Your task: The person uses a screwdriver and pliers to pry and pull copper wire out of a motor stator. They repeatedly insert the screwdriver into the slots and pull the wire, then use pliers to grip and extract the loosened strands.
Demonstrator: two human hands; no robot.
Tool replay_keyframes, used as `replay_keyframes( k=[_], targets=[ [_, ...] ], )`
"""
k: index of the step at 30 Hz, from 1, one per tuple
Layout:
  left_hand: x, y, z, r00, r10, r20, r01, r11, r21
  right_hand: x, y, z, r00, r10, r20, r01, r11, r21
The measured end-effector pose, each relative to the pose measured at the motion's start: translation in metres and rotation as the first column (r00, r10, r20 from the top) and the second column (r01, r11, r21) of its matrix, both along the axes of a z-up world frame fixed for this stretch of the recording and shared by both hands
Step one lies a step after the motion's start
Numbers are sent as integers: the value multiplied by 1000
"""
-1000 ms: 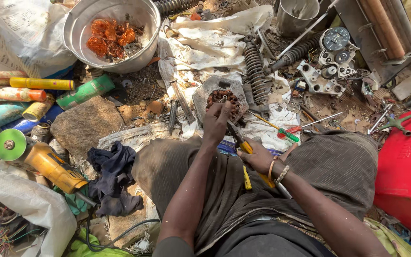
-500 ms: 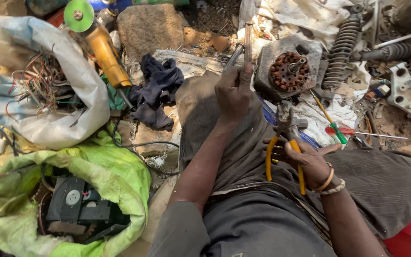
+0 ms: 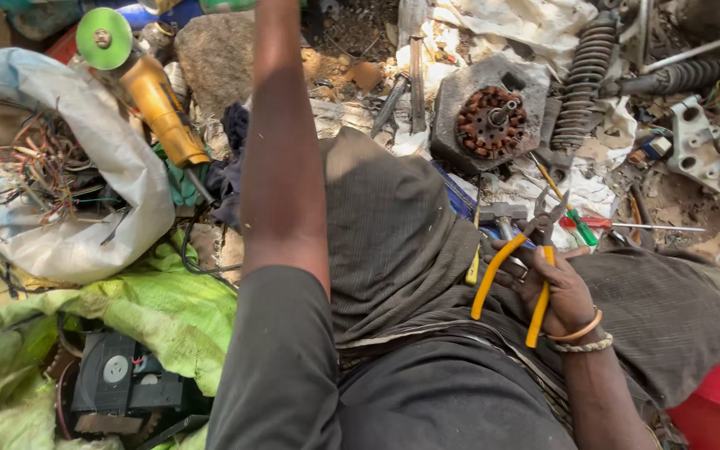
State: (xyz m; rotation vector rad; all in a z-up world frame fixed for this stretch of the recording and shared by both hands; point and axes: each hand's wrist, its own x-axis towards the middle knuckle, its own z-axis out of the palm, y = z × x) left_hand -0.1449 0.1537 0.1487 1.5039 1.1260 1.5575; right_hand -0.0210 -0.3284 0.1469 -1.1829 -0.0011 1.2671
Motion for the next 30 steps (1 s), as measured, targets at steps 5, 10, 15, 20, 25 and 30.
replay_keyframes(
  k=[5,10,15,20,25,30],
  targets=[
    [82,36,-64,970,-161,-184,140,982,-124,23,4,-10,969,-171,-178,169,985,-23],
    [132,-100,-137,680,-540,-496,384,839,-386,47,-30,-57,995,-44,-89,41,999,-35],
    [159,-136,-183,411,-673,-615,576,714,-397,66,14,-83,861,408,304,-190,812,-552],
    [176,-130,-182,221,-758,-614,570,611,-549,67,60,-90,850,471,237,-284,788,-547],
    [177,-138,-178,250,-665,-704,622,667,-410,55,75,-99,859,459,226,-244,756,-608],
    [176,-142,-190,252,-569,-783,615,719,-324,58,72,-93,742,555,377,-198,718,-667]
  ],
)
